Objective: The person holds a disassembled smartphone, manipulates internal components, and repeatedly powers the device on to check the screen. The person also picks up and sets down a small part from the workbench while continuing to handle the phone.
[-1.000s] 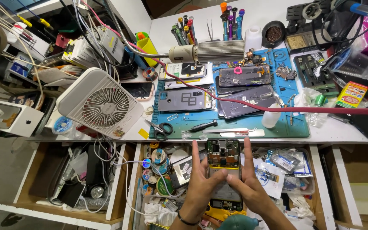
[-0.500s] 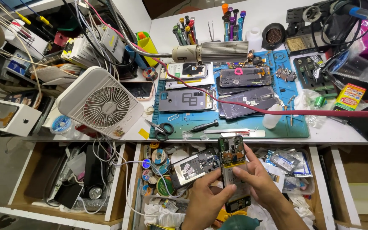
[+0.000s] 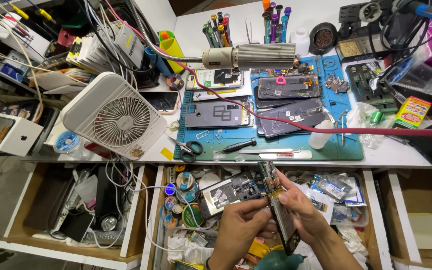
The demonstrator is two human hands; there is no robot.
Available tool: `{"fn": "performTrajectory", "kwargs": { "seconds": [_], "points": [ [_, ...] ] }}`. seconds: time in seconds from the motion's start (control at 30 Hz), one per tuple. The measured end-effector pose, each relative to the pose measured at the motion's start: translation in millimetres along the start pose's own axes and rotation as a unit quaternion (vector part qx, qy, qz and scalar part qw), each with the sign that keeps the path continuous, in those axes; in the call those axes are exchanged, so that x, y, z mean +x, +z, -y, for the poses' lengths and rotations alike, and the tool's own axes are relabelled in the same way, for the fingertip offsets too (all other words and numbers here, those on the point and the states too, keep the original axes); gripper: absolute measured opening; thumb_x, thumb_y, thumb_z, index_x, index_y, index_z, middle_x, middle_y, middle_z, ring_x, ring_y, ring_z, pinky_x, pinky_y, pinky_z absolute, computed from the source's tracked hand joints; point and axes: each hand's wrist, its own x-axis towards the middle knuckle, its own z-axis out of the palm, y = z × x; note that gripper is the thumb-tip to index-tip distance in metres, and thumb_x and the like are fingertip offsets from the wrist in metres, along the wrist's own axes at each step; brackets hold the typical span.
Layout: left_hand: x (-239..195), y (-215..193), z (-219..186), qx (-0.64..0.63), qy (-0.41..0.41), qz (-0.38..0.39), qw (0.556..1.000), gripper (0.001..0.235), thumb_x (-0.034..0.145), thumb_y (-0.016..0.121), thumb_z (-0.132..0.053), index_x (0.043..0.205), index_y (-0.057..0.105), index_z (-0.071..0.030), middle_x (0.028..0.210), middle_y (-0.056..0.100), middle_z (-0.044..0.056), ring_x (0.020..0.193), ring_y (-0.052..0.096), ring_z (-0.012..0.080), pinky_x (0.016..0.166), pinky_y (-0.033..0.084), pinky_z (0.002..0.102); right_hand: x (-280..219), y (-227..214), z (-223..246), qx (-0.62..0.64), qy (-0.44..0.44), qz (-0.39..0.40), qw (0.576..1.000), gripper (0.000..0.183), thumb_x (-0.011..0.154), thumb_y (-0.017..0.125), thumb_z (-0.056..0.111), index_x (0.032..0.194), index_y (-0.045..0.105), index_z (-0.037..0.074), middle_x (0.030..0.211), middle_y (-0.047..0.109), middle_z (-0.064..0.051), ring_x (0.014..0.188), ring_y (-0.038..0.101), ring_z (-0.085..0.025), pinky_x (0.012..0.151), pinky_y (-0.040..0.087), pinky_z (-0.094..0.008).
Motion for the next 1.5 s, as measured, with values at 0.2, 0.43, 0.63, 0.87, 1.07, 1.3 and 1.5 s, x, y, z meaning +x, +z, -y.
{"fn": "performTrajectory", "kwargs": {
  "seconds": [0.2,0.43,0.63,0.87,1.07,1.3,1.5],
  "points": [
    [9,-13,13,0.041,0.038,-0.013,0.998,0.043,0.088,0.075,-0.018,0.124,0.076,0.006,0.092,0.083,0.016,0.063,0.073,0.0150,0.062,0.067,0.028,-5,6,2,-0.101,-0.042,-0.074,0.991,0.101,0.082,0.073,0.018,0.166,0.017,0.019,0.107,0.078,-0.019,0.091,0.073,-0.027,0.079,0.059,-0.043],
    [-3,-7,0,0.092,0.033,-0.072,0.993,0.046,0.092,0.068,-0.012,0.137,0.057,-0.017,0.088,0.083,0.012,0.078,0.076,0.0202,0.072,0.066,0.032,-15,64,29,-0.174,0.046,-0.220,0.959,0.101,0.081,0.065,0.011,0.168,0.018,0.032,0.120,0.074,-0.026,0.090,0.071,-0.038,0.077,0.060,-0.051],
    [5,-10,22,0.316,0.248,-0.112,0.909,0.035,0.094,0.063,-0.022,0.129,0.059,-0.023,0.116,0.080,0.005,0.088,0.084,0.0185,0.070,0.073,0.030,-16,73,30,-0.176,0.053,-0.265,0.947,0.097,0.086,0.061,0.004,0.167,0.017,0.035,0.135,0.068,-0.021,0.108,0.071,-0.036,0.087,0.063,-0.054],
    [11,0,21,0.497,0.542,-0.138,0.663,0.019,0.099,0.070,-0.019,0.117,0.075,-0.016,0.162,0.027,0.024,0.151,0.027,0.0508,0.117,0.037,0.063,-18,55,6,-0.328,-0.038,-0.221,0.918,0.088,0.086,0.064,0.010,0.162,0.024,0.030,0.173,0.025,0.003,0.137,0.037,-0.025,0.102,0.037,-0.039],
    [15,3,23,0.532,0.537,-0.126,0.643,0.026,0.102,0.067,-0.025,0.128,0.072,-0.020,0.167,0.017,0.024,0.155,0.015,0.0492,0.119,0.028,0.069,-20,54,6,-0.306,-0.071,-0.199,0.928,0.093,0.083,0.060,-0.006,0.164,0.024,0.026,0.158,0.050,-0.004,0.120,0.064,-0.017,0.084,0.057,-0.028],
    [11,12,11,0.536,0.495,-0.106,0.676,0.022,0.103,0.064,-0.022,0.123,0.071,-0.015,0.168,0.016,0.022,0.154,0.018,0.0495,0.117,0.029,0.067,-21,53,5,-0.373,-0.078,-0.204,0.902,0.090,0.086,0.063,0.001,0.163,0.025,0.027,0.158,0.051,-0.003,0.111,0.066,-0.017,0.072,0.059,-0.030],
    [16,19,5,0.535,0.432,-0.065,0.723,0.004,0.102,0.060,-0.014,0.100,0.060,-0.011,0.171,0.014,0.016,0.155,0.017,0.0505,0.120,0.024,0.065,-21,54,5,-0.384,-0.086,-0.213,0.894,0.087,0.087,0.067,0.011,0.163,0.027,0.025,0.150,0.061,-0.005,0.127,0.066,-0.017,0.099,0.057,-0.033]
  ]
}}
